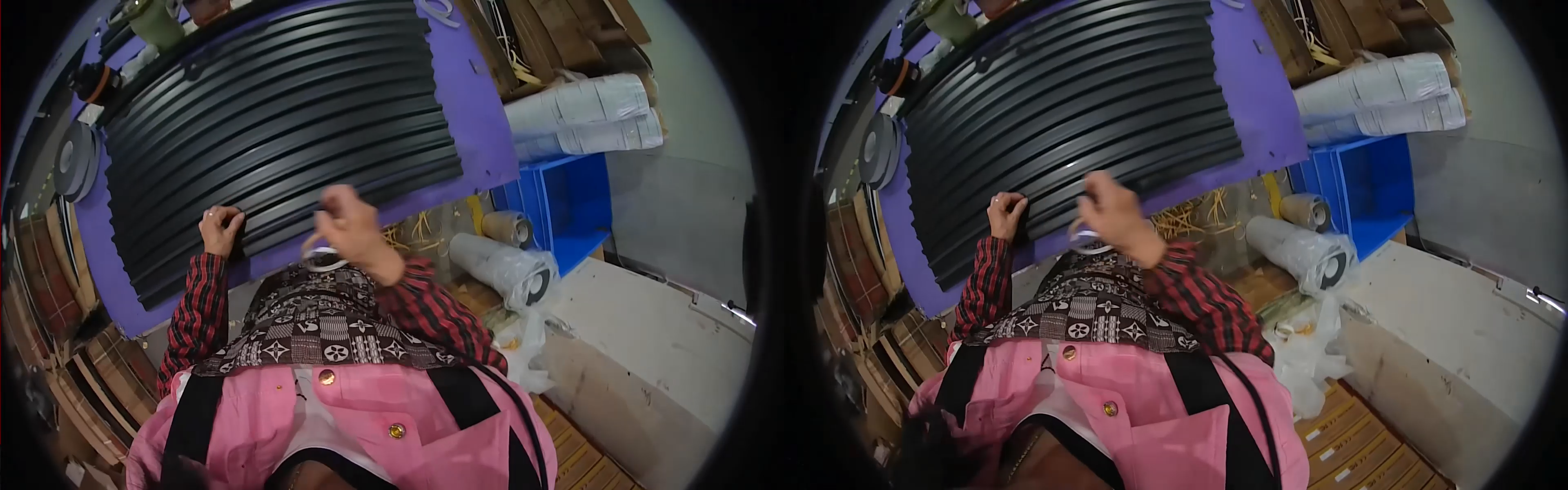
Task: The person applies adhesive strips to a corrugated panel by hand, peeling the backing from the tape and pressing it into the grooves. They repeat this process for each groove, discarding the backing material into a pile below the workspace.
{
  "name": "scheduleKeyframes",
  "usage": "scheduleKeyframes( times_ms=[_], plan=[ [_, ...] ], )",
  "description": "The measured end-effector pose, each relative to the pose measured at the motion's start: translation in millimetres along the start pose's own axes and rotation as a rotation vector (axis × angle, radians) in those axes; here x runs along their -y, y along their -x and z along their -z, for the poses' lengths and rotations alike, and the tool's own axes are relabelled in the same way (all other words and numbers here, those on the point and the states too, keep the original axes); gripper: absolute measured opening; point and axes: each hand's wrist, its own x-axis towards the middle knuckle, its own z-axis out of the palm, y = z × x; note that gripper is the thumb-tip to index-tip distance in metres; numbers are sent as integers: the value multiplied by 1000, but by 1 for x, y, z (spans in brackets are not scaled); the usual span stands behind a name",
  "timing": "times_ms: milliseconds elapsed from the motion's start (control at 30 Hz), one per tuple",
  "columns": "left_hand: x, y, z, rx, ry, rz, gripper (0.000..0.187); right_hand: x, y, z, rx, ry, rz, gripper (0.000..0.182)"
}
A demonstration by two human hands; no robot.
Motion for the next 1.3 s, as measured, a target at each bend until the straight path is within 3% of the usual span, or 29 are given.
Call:
scheduleKeyframes(
  times_ms=[100, 167, 267, 300, 367, 400, 467, 500, 600, 633, 733, 900, 1033, 1167, 1267, 1300],
  plan=[
    [-9, -2, 2, 38, -60, 128, 16, -69, 24, 151, -272, 253, -256, 35],
    [-8, -3, 2, 47, -85, 156, 17, -115, 59, 227, -433, 477, -477, 36],
    [-34, -10, 3, -10, -170, 121, 16, -174, 94, 281, -292, 621, -648, 37],
    [-40, -14, -1, -56, -195, 94, 15, -183, 93, 282, -287, 607, -627, 37],
    [-59, -23, -4, -122, -205, 59, 9, -194, 77, 279, 49, 982, -706, 29],
    [-69, -28, -6, -110, -181, 11, 9, -198, 59, 275, 64, 967, -671, 29],
    [-87, -41, -4, -41, -167, -69, 8, -180, 13, 260, -640, 628, -376, 21],
    [-94, -47, -4, 0, -137, -38, 8, -168, -11, 250, -701, 623, -199, 16],
    [-94, -75, -14, 55, -96, -17, 9, -151, -80, 205, -505, 340, -122, 15],
    [-94, -88, -17, 80, -109, -39, 10, -148, -103, 189, -415, 312, 20, 14],
    [-97, -146, -21, 151, -129, -120, 12, -161, -175, 158, -358, 290, 175, 14],
    [-117, -291, -26, 158, -230, -241, 14, -226, -258, 167, -403, 347, -58, 16],
    [-132, -429, -47, -88, -345, -393, 14, -250, -264, 167, -461, 398, -117, 17],
    [-118, -532, -93, -211, -441, -257, 28, -253, -259, 168, -534, 226, -131, 14],
    [-149, -574, -127, -351, -354, -571, 40, -245, -259, 166, -507, 244, -145, 14],
    [-164, -581, -141, -313, -397, -550, 41, -246, -259, 165, -510, 226, -147, 13]
  ],
)
